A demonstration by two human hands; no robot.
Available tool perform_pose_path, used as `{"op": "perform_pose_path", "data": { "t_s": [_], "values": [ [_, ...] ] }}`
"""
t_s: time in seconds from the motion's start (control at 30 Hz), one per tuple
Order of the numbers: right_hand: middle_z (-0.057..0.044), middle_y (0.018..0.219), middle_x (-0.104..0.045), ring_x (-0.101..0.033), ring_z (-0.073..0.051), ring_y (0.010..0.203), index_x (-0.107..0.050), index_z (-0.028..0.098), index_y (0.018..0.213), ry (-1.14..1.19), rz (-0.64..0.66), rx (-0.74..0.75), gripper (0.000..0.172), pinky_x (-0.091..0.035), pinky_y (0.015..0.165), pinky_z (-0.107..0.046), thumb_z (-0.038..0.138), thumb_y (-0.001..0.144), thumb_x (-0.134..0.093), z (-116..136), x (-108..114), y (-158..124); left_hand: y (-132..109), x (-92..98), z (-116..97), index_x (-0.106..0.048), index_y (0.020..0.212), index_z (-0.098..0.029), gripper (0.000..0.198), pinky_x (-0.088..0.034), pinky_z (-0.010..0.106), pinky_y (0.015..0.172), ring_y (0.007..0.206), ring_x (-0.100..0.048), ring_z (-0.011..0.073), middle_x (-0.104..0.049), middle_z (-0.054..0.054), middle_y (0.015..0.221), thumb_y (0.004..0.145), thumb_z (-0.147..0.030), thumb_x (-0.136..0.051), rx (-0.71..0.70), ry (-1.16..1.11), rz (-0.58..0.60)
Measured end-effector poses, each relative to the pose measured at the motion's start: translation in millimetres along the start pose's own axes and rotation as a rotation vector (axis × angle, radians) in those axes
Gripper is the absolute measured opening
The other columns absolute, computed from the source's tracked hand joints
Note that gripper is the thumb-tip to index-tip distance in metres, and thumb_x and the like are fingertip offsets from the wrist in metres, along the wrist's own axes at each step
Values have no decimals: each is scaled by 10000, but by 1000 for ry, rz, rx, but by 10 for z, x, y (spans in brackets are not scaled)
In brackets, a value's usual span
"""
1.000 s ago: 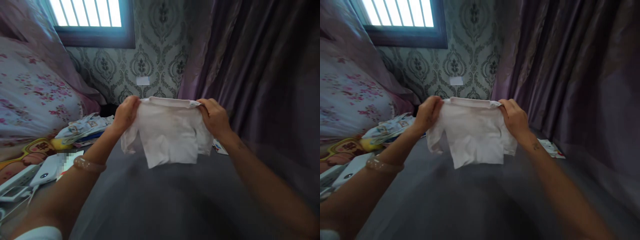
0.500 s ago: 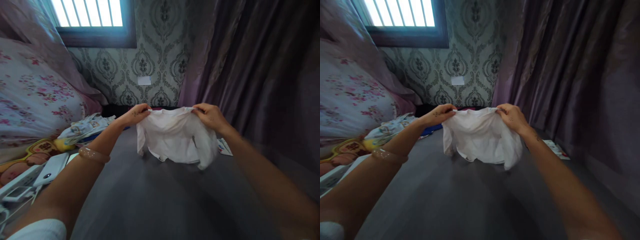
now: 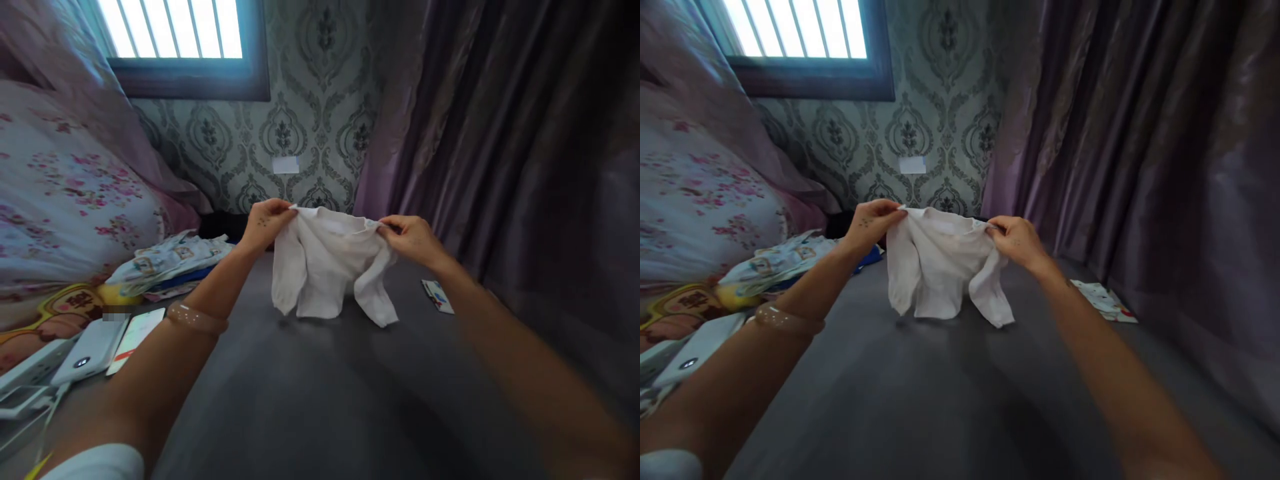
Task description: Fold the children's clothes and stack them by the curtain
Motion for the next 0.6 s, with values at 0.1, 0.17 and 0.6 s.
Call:
{"op": "perform_pose_path", "data": {
  "t_s": [0.1, 0.17, 0.6],
  "values": [
    [-44, 837, -720, -625, -181, 699, -728, 195, 958, 0, -24, -24, 268, -448, 637, -285, 334, 857, -523, -22, 8, -17, -19, 51, -58, -692, 786, -157, 241, -403, 201, 478, 527, -537, 108, -615, -16, 595, 686, -376, -695, -26, -22, -103],
    [-44, 835, -720, -629, -184, 706, -726, 192, 966, 13, -19, -22, 277, -450, 641, -286, 343, 860, -520, -25, 4, -18, -15, 83, -111, -687, 768, -156, 230, -419, 205, 508, 564, -551, 112, -619, -13, 609, 687, -371, -694, -68, -39, -173],
    [-57, 865, -714, -619, -194, 760, -714, 198, 946, 68, -85, -54, 261, -450, 689, -300, 369, 861, -536, -36, 44, -7, 65, -12, -133, -658, 827, -173, 252, -450, 246, 550, 630, -574, 127, -654, 7, 706, 682, -369, -724, 2, -355, -190]
  ]
}}
Point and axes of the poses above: each hand's wrist, its own y-axis towards the middle knuckle, its own x-axis out of the back of the hand, z = x × y, the point moved 8 cm from there along y, towards the middle knuckle
